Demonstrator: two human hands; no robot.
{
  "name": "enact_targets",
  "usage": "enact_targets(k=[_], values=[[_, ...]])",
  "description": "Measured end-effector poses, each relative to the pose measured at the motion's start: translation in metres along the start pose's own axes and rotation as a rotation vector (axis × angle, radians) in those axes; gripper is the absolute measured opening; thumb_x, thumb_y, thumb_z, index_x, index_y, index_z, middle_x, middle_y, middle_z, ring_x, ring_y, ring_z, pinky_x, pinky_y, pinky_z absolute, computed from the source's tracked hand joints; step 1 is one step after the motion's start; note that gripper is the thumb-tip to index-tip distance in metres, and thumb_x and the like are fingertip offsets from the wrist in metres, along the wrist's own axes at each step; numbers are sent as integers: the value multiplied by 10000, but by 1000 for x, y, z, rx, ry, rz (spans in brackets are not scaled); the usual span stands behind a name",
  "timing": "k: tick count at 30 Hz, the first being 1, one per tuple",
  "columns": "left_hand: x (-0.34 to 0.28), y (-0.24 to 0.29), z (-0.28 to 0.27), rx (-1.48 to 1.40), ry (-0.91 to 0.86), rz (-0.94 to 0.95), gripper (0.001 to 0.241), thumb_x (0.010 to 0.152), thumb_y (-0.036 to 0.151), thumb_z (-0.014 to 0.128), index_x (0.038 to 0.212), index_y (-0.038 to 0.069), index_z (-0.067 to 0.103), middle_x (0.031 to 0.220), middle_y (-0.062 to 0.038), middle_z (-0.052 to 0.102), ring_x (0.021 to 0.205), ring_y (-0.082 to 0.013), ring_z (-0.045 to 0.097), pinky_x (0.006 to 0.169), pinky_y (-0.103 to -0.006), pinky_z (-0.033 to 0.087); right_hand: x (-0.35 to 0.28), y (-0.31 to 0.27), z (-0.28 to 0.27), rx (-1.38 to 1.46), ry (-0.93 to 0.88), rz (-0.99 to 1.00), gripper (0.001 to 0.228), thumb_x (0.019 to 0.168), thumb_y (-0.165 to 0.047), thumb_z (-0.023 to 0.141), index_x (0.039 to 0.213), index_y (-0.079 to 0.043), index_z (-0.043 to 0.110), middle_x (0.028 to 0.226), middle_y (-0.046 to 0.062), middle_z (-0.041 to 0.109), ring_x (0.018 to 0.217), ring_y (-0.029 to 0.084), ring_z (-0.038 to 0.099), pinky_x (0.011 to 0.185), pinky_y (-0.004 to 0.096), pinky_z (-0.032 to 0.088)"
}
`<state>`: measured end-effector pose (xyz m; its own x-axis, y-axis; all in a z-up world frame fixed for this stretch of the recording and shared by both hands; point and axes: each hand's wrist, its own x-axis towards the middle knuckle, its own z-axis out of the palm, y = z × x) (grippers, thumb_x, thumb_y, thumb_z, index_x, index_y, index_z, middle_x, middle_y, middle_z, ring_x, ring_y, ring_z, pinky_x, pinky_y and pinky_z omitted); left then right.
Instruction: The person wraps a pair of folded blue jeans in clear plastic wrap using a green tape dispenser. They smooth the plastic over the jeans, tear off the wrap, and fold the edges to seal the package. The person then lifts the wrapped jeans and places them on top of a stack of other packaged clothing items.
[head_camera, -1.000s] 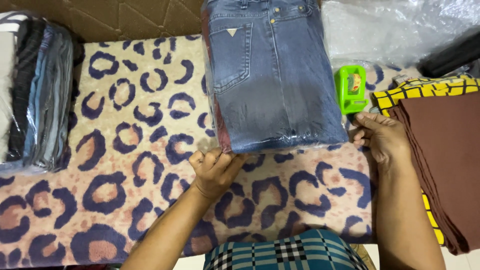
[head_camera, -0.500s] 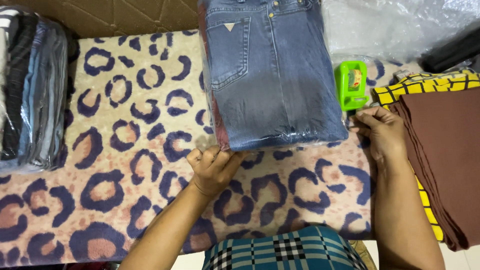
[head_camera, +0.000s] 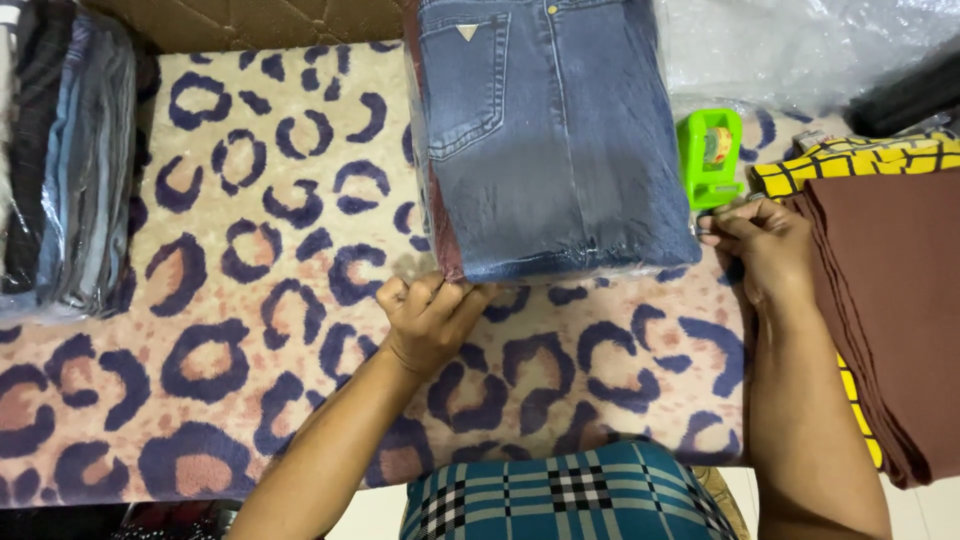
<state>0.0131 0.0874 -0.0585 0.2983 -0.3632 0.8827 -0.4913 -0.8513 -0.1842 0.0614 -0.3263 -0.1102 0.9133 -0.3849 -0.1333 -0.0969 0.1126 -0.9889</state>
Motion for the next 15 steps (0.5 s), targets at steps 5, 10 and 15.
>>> enact_targets(k=[5, 10, 15], values=[[-9, -2, 5, -49, 17, 7, 221, 1028, 349, 692, 831, 284, 616, 733, 96, 454, 737, -136, 551, 759, -370, 296, -17, -17, 8, -140, -54, -57, 205, 915, 19, 712, 782, -91, 601, 1036, 57, 665, 910, 147, 752, 729, 171, 629], [-7, -5, 0, -51, -8, 34, 154, 1034, 322, 676, 883, 293, 671, 842, 114, 565, 807, -140, 609, 778, -371, 312, -77, -51, 5, -477, 55, -275, 106, 1081, -66, 700, 1012, -135, 658, 940, -4, 658, 808, 67, 597, 731, 214, 492], [-3, -4, -2, -43, -20, 15, 196, 1025, 353, 699, 844, 296, 650, 835, 118, 538, 806, -131, 592, 773, -360, 306, -154, -89, 42, -676, -281, -480, 109, 1041, -52, 693, 945, -92, 662, 925, -28, 656, 850, 49, 531, 781, 207, 369]])
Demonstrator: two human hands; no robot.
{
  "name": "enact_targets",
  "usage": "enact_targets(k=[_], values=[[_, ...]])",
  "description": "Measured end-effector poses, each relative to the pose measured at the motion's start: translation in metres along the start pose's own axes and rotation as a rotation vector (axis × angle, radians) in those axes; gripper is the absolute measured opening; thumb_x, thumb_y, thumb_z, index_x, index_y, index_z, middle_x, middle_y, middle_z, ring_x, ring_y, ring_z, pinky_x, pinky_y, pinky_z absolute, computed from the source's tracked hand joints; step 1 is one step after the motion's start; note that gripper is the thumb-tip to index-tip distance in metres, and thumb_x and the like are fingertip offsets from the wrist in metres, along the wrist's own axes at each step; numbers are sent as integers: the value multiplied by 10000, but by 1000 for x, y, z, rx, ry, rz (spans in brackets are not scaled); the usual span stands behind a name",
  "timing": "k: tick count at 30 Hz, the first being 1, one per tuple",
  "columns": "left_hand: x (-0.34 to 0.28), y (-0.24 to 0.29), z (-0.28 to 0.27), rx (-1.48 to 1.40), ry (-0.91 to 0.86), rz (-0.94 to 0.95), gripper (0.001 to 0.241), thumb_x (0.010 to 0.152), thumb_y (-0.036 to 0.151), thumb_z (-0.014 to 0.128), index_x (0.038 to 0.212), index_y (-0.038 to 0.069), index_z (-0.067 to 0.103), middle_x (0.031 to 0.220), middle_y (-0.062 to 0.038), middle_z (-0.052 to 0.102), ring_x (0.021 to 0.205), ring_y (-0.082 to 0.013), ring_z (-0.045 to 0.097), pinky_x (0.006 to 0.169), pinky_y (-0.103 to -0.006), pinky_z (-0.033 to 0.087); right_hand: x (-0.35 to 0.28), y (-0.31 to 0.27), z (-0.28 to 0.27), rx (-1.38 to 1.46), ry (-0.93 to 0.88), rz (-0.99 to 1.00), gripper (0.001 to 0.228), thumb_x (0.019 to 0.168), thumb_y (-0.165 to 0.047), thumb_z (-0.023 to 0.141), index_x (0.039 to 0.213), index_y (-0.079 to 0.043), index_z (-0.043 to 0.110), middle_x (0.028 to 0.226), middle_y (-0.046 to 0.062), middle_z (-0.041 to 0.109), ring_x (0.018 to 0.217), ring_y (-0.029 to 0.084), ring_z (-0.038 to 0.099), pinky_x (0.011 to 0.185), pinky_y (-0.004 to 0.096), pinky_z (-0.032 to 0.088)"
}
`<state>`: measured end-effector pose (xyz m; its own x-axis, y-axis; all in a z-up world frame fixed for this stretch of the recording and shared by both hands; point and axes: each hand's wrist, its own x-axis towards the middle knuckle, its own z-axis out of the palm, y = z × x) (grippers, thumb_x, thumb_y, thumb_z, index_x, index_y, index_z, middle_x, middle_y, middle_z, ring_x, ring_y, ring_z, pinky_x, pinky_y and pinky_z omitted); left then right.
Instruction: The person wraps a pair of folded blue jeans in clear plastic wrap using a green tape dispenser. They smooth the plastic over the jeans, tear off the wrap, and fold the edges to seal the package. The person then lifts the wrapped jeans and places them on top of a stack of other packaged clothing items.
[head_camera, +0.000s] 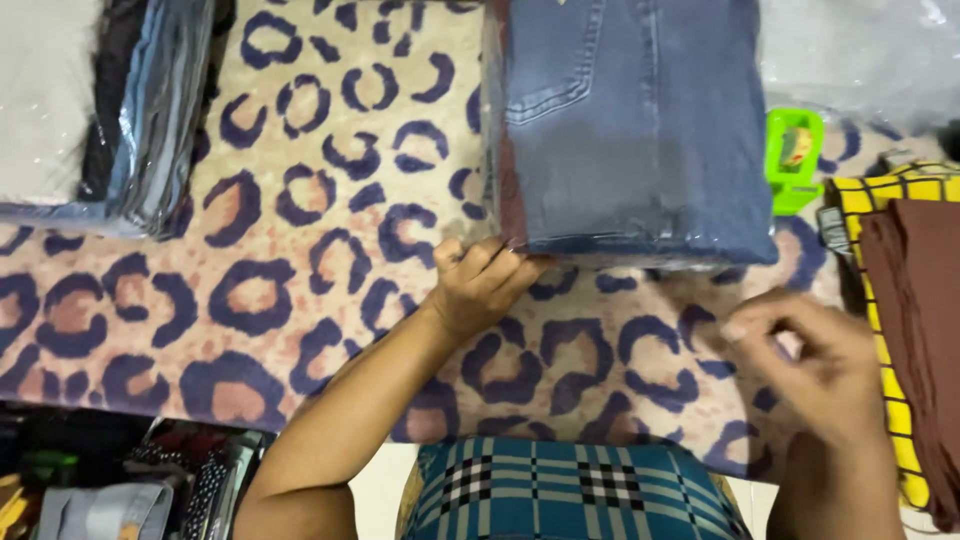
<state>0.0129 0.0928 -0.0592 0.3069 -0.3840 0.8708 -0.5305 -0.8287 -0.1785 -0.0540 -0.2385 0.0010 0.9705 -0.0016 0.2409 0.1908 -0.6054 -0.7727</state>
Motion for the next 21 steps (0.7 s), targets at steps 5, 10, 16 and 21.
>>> enact_targets(k=[5, 10, 16, 21], values=[[6, 5, 4, -22, 111, -21, 227, 1076, 211, 518, 903, 261, 655, 780, 28, 514, 776, -187, 577, 688, -357, 360, 13, -44, 81, -50, -188, -475, 253, 895, -310, 760, 737, -149, 644, 527, 56, 579, 476, 328, 588, 495, 408, 513], [-3, 6, 12, -14, 164, -45, 136, 1069, 202, 509, 967, 248, 587, 791, 27, 520, 782, -181, 597, 680, -372, 365, 27, -27, 111, -181, -184, -547, 174, 884, -297, 773, 846, -156, 678, 554, 78, 593, 546, 338, 641, 536, 435, 532], [-12, 9, 23, -50, 198, -76, 114, 1075, 190, 484, 1009, 240, 562, 782, 28, 524, 766, -180, 591, 712, -378, 364, 37, -27, 117, -249, -187, -596, 177, 910, -265, 753, 827, -154, 643, 617, 84, 618, 599, 349, 652, 546, 458, 527], [-20, 12, 33, -58, 215, -93, 99, 1076, 203, 494, 1061, 245, 583, 804, 30, 528, 796, -188, 601, 724, -389, 379, 40, -21, 120, -271, -194, -604, 187, 900, -258, 768, 813, -155, 639, 632, 101, 637, 598, 364, 658, 517, 470, 517]])
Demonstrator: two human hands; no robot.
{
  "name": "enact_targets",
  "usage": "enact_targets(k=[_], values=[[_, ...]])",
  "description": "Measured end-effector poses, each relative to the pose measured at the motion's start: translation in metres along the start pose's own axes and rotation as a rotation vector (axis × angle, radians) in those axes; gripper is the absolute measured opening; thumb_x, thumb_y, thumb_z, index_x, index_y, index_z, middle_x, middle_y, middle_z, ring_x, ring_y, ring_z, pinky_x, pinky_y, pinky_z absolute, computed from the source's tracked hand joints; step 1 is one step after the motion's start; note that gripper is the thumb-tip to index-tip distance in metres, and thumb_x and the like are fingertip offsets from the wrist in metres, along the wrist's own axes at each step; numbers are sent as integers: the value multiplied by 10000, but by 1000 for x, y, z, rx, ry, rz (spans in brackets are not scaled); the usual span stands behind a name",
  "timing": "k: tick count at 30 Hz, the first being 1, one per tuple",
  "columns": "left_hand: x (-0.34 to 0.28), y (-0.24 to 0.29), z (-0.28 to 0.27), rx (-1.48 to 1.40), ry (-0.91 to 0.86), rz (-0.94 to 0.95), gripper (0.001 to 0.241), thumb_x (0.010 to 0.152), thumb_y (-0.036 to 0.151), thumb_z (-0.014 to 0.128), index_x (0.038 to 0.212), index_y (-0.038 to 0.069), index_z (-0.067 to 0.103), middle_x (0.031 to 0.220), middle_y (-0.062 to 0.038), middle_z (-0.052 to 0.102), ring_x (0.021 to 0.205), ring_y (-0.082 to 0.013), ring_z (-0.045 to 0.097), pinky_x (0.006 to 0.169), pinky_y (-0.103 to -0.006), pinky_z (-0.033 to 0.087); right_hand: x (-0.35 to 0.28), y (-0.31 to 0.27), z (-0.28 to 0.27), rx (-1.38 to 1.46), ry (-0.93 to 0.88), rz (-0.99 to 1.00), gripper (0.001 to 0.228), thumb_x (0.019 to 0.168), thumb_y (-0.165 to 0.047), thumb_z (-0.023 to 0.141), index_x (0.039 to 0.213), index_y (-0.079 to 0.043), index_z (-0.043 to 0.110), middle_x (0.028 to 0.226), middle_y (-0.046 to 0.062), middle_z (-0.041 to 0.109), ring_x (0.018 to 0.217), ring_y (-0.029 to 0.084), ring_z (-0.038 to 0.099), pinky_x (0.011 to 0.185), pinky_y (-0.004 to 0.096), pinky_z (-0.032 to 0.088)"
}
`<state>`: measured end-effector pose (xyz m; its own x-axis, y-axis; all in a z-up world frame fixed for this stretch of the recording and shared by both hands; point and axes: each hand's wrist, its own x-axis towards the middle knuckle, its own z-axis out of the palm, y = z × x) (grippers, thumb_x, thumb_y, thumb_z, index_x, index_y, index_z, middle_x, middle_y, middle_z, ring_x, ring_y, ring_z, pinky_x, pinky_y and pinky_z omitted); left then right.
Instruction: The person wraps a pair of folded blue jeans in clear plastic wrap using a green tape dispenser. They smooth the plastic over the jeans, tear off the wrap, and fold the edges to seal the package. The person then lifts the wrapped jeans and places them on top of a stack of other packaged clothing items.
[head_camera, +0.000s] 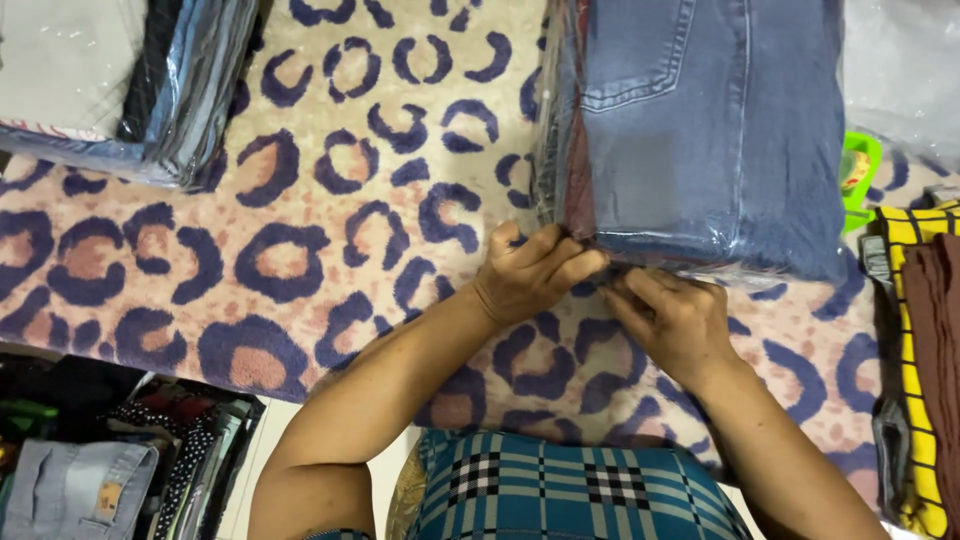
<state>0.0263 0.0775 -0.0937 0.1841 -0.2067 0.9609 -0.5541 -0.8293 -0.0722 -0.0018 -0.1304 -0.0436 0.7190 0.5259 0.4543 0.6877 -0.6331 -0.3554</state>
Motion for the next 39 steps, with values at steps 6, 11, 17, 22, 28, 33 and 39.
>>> enact_targets(k=[6, 11, 17, 22, 28, 33, 39], values=[[-3, 1, 1, 11, 9, -5, 91, 1084, 224, 492, 1091, 243, 580, 827, 38, 529, 835, -174, 600, 788, -400, 382, 9, -10, 2, -84, 51, -32, 183, 896, -267, 801, 833, -161, 665, 674, 80, 678, 612, 339, 677, 523, 438, 533], [-2, 1, 2, 22, 32, -5, 146, 1102, 219, 448, 1080, 247, 589, 815, 42, 515, 817, -165, 589, 801, -404, 378, 5, -4, 13, -195, 139, -41, 231, 904, -242, 810, 787, -147, 634, 603, 72, 637, 569, 316, 667, 518, 416, 526], [-5, 2, 3, 16, 17, -11, 144, 1099, 223, 460, 1071, 251, 599, 813, 39, 519, 827, -170, 590, 802, -407, 387, 0, -5, 24, -303, 239, -33, 273, 915, -254, 828, 761, -158, 623, 568, 37, 629, 516, 282, 650, 513, 382, 538], [-2, 2, 1, 1, 16, -15, 169, 1099, 199, 445, 1064, 250, 602, 814, 34, 517, 825, -172, 595, 788, -403, 382, 0, -5, 31, -389, 324, -43, 312, 926, -266, 828, 728, -159, 611, 540, 23, 608, 496, 260, 647, 527, 360, 535], [-1, 2, 0, 11, 12, -11, 145, 1088, 207, 475, 1043, 257, 604, 800, 42, 520, 817, -165, 596, 792, -407, 384, -4, -1, 34, -522, 372, -67, 340, 989, -321, 743, 721, -169, 599, 507, 9, 552, 464, 240, 613, 530, 337, 510], [1, 1, -1, 15, 14, 0, 116, 1076, 212, 506, 1033, 257, 604, 799, 44, 523, 796, -160, 589, 761, -393, 356, -3, -3, 29, -576, 411, -79, 383, 1032, -343, 711, 713, -166, 595, 514, 1, 529, 478, 233, 601, 558, 334, 491], [-2, -7, -10, -78, -34, 26, 74, 1072, 265, 532, 1071, 249, 604, 811, 39, 547, 789, -168, 590, 734, -363, 343, -1, -8, 20, -640, 409, -77, 449, 1059, -381, 696, 687, -162, 577, 516, 20, 502, 481, 237, 577, 568, 342, 470]])
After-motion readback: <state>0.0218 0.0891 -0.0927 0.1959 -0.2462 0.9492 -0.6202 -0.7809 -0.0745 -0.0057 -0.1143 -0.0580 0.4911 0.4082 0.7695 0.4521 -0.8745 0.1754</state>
